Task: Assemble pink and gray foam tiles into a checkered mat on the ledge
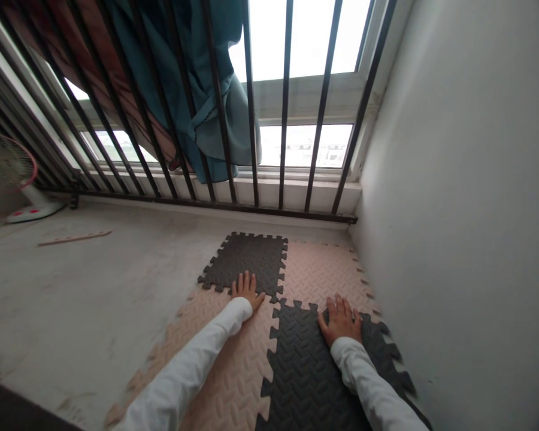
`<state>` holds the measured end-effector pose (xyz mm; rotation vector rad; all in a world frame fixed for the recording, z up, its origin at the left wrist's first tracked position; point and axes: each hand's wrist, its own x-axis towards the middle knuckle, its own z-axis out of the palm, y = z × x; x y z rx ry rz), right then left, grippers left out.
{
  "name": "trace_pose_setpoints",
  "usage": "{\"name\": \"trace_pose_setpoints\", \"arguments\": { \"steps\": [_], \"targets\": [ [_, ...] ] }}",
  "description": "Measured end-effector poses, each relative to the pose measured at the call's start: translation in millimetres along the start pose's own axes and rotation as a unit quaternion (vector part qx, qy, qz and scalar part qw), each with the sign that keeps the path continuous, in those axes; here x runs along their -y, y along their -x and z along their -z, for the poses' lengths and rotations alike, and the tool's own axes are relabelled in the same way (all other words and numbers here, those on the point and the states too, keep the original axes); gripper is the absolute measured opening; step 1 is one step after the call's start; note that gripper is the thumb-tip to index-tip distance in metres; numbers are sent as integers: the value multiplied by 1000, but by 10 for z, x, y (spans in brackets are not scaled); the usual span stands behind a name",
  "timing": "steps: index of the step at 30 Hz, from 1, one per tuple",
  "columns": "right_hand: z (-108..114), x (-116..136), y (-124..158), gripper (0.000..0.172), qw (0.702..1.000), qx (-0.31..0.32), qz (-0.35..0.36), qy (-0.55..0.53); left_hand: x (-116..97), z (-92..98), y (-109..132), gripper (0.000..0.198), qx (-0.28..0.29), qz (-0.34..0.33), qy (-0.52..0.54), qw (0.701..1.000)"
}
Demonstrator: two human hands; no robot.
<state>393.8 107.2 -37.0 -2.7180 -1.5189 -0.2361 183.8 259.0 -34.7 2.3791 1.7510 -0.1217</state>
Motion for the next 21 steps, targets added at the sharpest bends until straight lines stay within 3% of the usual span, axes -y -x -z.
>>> {"name": "trace_pose_setpoints", "arguments": {
  "steps": [2,4,13,21],
  "targets": [
    [2,-2,2,52,1000,-4,3,-2,230,-17,158,83,-40,108,-27,993],
    [11,-7,4,52,1000,-2,7,-6,394,-9,264,89,-59,165,-34,984],
    [5,-4,-2,52,1000,-3,8,4,559,335,275,73,-12,144,-43,989],
    [25,-6,-1,52,1000,2,7,-10,567,404,119,89,12,198,-54,979]
  ]
}}
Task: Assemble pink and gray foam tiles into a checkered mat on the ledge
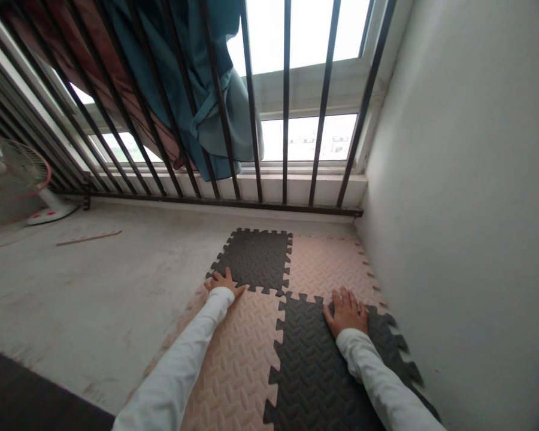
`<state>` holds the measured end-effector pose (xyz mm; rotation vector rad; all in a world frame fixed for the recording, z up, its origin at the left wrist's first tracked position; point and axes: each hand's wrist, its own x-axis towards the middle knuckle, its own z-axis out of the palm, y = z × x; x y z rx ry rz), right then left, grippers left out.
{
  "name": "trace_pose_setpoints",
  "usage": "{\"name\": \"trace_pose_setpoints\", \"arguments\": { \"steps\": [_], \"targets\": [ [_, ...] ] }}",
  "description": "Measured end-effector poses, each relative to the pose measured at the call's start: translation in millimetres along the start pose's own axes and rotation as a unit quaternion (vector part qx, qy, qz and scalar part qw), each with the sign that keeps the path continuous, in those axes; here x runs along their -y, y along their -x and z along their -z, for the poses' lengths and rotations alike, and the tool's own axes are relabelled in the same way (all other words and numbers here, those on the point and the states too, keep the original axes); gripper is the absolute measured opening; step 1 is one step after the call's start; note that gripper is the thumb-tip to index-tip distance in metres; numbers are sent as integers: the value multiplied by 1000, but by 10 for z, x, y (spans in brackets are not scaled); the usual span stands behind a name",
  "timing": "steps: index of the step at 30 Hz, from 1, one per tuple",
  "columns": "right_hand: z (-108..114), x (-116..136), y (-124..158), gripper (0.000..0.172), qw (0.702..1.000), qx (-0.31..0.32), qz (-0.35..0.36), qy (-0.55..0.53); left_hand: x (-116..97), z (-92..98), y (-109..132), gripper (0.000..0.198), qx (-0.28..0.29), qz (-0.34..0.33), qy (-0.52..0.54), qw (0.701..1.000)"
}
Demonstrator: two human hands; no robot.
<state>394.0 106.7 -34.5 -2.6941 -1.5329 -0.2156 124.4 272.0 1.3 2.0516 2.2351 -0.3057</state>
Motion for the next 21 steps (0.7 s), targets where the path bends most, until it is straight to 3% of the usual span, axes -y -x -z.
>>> {"name": "trace_pose_setpoints", "arguments": {
  "steps": [2,5,8,11,13,17,21],
  "targets": [
    [16,2,6,52,1000,2,-1,-3,-138,3,-14,82,-26,-30,-18,999],
    [35,9,12,52,1000,4,2,-8,-516,-58,37,65,-78,-200,-20,977],
    [50,16,12,51,1000,9,-5,-8,-1031,-153,122,60,-69,-318,23,945],
    [57,15,9,52,1000,15,-6,-9,-1492,-211,158,62,-76,-330,66,939],
    [50,10,10,52,1000,12,-2,-9,-1681,-228,148,64,-72,-336,71,937],
    [11,0,13,51,1000,6,0,-7,-1784,-221,108,68,-89,-331,66,937],
    [-7,-10,18,51,1000,0,0,-4,-1789,-82,33,68,-102,-321,79,938]
  ]
}}
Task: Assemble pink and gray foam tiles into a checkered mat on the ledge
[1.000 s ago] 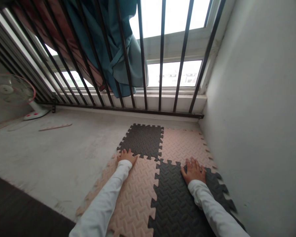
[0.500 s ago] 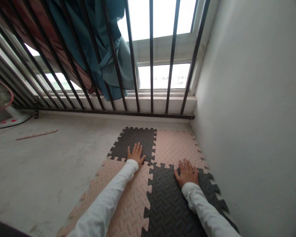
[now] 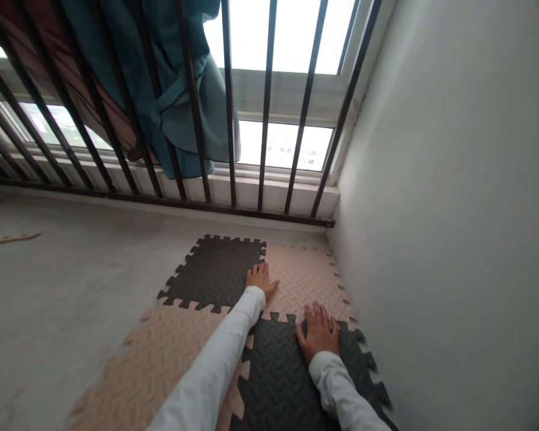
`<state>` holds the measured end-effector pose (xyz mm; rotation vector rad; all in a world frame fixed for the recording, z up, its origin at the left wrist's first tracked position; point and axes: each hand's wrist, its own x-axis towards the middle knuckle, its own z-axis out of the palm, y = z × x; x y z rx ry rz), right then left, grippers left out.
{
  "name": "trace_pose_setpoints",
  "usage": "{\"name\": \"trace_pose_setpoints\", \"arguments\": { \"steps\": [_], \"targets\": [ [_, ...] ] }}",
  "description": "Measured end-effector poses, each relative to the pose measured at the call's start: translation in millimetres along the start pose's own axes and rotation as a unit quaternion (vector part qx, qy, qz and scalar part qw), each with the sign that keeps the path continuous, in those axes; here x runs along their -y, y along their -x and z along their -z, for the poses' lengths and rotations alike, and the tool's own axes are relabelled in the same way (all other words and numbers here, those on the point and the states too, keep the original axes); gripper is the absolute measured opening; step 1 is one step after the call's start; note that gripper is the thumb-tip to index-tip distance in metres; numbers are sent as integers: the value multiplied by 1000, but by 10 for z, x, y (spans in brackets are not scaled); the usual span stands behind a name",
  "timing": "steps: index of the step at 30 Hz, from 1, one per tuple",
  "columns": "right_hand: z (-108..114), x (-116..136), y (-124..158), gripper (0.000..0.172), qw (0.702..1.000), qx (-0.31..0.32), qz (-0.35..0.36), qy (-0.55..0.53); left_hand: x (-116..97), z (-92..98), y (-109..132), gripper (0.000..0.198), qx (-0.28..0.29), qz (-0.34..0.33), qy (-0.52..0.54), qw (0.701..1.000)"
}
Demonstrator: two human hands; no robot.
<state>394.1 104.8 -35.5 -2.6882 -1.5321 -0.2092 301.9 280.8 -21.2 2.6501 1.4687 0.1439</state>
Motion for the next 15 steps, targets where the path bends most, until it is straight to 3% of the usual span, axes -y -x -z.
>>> {"name": "trace_pose_setpoints", "arguments": {
  "steps": [7,15],
  "targets": [
    [-21,-17,8,51,999,-26,4,23,3,119,-403,67,17,69,56,996],
    [-141,-71,1,52,998,-36,16,42,14,94,-612,46,-5,35,33,999]
  ]
}}
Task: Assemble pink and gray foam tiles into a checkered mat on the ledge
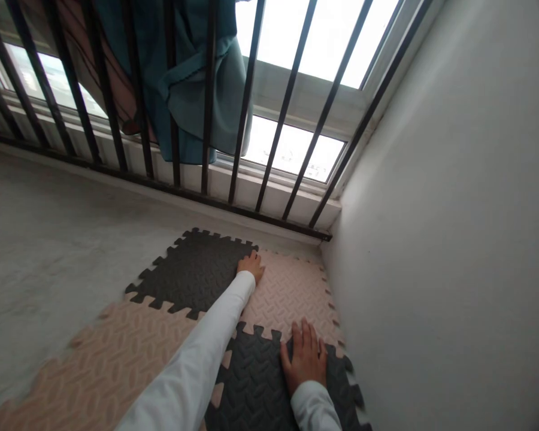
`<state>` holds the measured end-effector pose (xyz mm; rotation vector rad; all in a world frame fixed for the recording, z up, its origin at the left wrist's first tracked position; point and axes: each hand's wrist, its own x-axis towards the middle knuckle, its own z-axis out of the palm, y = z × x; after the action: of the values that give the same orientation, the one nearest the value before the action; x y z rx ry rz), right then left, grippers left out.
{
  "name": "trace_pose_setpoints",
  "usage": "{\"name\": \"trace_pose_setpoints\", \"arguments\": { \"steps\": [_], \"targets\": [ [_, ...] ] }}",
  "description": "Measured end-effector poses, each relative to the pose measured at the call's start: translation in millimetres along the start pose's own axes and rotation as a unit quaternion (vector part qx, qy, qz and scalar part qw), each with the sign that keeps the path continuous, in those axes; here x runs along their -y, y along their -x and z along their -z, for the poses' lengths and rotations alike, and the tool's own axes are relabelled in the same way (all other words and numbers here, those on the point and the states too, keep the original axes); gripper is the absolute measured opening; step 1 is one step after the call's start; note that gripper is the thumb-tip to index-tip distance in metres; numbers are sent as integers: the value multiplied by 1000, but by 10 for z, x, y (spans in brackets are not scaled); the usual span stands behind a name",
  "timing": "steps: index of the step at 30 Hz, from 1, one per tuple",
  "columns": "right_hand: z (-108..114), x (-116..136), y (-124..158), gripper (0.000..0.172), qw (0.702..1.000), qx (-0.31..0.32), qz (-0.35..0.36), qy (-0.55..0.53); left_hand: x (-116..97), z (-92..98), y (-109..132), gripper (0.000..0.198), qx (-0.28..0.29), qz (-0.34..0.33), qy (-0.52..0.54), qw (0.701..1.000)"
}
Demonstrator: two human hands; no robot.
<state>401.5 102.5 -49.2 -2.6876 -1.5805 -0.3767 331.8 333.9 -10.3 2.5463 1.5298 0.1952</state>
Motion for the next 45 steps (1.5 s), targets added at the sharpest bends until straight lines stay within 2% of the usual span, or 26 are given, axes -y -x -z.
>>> {"name": "trace_pose_setpoints", "arguments": {
  "steps": [9,13,16,19,21,25,28,31,33,36,38,42,45],
  "targets": [
    [47,-8,15,52,1000,4,-5,2,129,66,-280,49,58,-27,64,996],
    [80,-1,19,52,1000,8,-7,2,255,84,-299,47,93,-50,92,990],
    [109,8,19,51,1000,15,-8,1,365,132,-178,50,117,-84,106,984],
    [136,19,13,51,1000,24,-7,-1,489,172,98,62,143,-120,97,978],
    [146,25,7,52,1000,29,-8,-4,573,155,332,65,136,-114,66,982],
    [161,39,-1,52,999,36,-11,-12,666,31,680,62,81,-97,-5,992],
    [192,45,-3,51,999,40,-13,-16,636,-17,748,58,74,-86,-26,993],
    [225,47,-7,51,999,44,-13,-18,611,23,767,56,104,-75,-35,991],
    [227,47,-12,51,999,46,-14,-19,649,69,808,66,154,-100,-26,983],
    [195,50,-20,52,999,46,-18,-17,759,118,898,91,231,-161,2,960],
    [164,51,-21,51,999,43,-20,-13,815,132,944,97,232,-177,11,956],
    [122,50,-19,51,999,33,-20,-12,825,166,967,94,226,-158,15,961],
    [101,46,-21,52,999,27,-21,-13,819,216,945,91,227,-168,11,959]
  ]
}}
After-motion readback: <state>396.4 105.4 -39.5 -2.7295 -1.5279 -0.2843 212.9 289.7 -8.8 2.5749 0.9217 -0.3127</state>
